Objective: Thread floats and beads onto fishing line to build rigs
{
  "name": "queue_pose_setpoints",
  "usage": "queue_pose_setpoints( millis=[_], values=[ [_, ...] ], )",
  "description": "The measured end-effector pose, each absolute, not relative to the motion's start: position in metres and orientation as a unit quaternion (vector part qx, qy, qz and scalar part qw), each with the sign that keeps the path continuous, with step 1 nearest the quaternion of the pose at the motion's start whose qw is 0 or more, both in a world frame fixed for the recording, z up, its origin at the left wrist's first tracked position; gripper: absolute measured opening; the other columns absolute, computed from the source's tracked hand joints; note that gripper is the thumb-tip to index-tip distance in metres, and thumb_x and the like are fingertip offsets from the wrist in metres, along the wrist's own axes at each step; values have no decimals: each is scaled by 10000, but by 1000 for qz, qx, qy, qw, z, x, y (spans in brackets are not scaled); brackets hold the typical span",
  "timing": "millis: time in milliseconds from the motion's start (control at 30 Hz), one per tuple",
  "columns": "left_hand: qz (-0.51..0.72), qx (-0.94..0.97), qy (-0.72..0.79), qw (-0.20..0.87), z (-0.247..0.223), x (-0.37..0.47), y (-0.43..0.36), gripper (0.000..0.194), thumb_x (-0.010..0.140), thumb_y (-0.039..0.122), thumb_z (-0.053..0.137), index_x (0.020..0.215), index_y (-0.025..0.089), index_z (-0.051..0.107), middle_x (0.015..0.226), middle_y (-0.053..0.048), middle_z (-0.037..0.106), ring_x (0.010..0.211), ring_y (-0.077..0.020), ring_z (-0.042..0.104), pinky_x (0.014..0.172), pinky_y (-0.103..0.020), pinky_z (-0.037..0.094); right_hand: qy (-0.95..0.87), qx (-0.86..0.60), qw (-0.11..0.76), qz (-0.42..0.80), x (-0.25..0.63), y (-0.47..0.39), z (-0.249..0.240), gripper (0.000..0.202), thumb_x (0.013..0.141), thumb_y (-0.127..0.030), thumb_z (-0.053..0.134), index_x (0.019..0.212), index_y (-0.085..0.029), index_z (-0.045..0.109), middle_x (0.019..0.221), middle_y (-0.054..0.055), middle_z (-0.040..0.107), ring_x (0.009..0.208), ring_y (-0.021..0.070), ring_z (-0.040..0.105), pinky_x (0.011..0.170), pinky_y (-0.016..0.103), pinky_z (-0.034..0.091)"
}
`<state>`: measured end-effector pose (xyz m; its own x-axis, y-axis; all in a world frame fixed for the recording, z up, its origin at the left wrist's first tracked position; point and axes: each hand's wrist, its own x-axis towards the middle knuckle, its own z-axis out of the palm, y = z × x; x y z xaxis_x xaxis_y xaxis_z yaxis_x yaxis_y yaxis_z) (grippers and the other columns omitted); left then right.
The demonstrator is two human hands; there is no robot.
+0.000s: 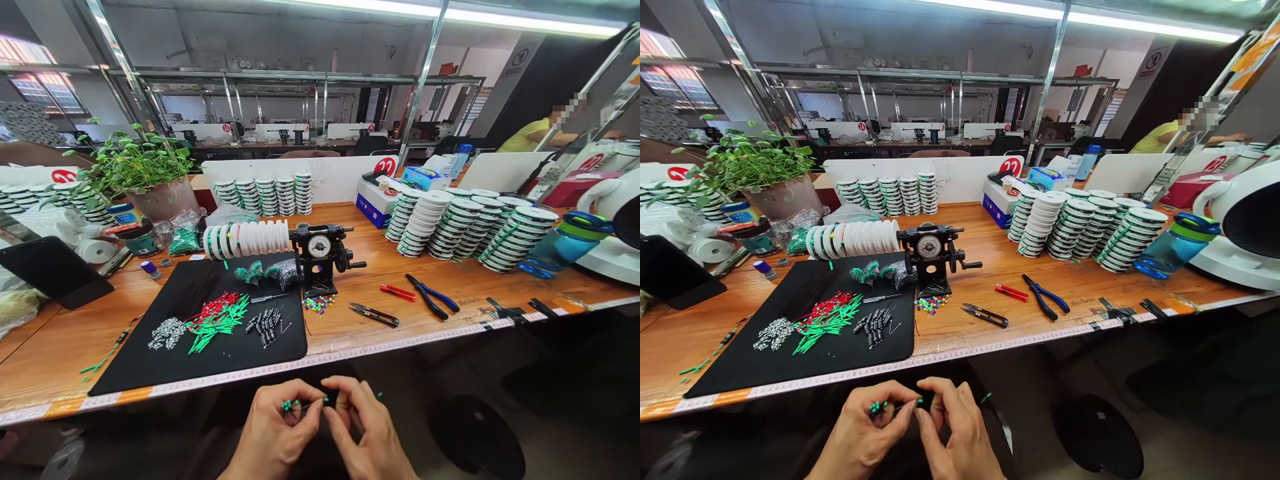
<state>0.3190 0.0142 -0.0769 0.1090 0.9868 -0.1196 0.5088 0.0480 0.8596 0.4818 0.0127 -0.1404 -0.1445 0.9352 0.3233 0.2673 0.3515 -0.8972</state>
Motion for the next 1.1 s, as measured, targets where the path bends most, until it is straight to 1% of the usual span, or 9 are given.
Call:
queue_pose_setpoints(
  millis=[200, 333, 500, 600, 700, 767, 867, 1000, 1100],
  values=[
    [298, 605, 594, 440, -81, 319, 13, 366, 902, 478, 592, 760, 154, 686, 643, 5, 513, 560, -119, 312, 524, -235, 280, -790, -408, 424, 172, 483, 16, -130, 158, 913, -108, 535, 886, -192, 666, 570, -47, 505, 490, 122, 465, 602, 300, 319],
    [300, 565, 561, 525, -78, 309, 15, 456, 817, 590, 662, 695, 151, 649, 615, 29, 391, 591, -125, 297, 525, -234, 256, -759, -451, 406, 235, 494, 18, -132, 96, 811, -146, 543, 769, -209, 602, 574, -47, 479, 515, 134, 470, 597, 284, 360],
    [399, 504, 545, 538, -67, 265, 22, 520, 769, 668, 688, 650, 169, 602, 609, 46, 338, 596, -122, 261, 538, -235, 249, -698, -541, 348, 315, 545, 38, -136, 145, 870, -229, 491, 734, -216, 539, 662, -1, 565, 623, 186, 566, 611, 295, 416],
    [357, 545, 582, 486, -67, 265, 21, 427, 825, 564, 680, 700, 156, 669, 605, 46, 326, 584, -118, 244, 527, -241, 215, -715, -517, 261, 391, 562, 39, -127, 136, 829, -214, 593, 937, -214, 675, 939, 57, 712, 908, 264, 661, 844, 375, 478],
    [285, 596, 597, 455, -69, 290, 16, 324, 856, 443, 649, 749, 146, 722, 604, 35, 373, 565, -117, 266, 517, -246, 215, -702, -412, 262, 519, 548, 31, -115, 492, 824, -219, 656, 1309, -274, 601, 1317, 77, 640, 1243, 288, 560, 1079, 427, 381],
    [254, 621, 592, 446, -70, 306, 14, 279, 871, 377, 623, 755, 149, 735, 611, 26, 414, 572, -120, 289, 524, -246, 236, -651, -345, 295, 608, 528, 26, -111, 417, 882, -289, 618, 1296, -246, 596, 1179, 81, 691, 1109, 253, 629, 989, 383, 454],
    [249, 624, 594, 443, -70, 315, 14, 233, 884, 359, 616, 835, 163, 731, 619, 35, 413, 589, -128, 328, 551, -245, 267, -592, -365, 340, 633, 503, 26, -114, 259, 929, -405, 577, 1033, -184, 662, 817, 31, 656, 750, 185, 600, 712, 291, 475],
    [335, 539, 562, 530, -75, 308, 19, 358, 866, 484, 652, 1053, 183, 595, 741, 28, 491, 650, -134, 409, 610, -232, 347, -591, -463, 364, 551, 498, 28, -121, 332, 946, -484, 566, 885, -172, 663, 782, 25, 611, 696, 167, 522, 645, 277, 407],
    [363, 498, 523, 589, -82, 306, 20, 432, 885, 619, 584, 903, 191, 532, 742, 25, 504, 602, -116, 362, 562, -225, 312, -614, -483, 351, 516, 504, 29, -124, 346, 955, -500, 572, 874, -190, 702, 760, 28, 652, 679, 179, 551, 634, 281, 401]
  ],
)
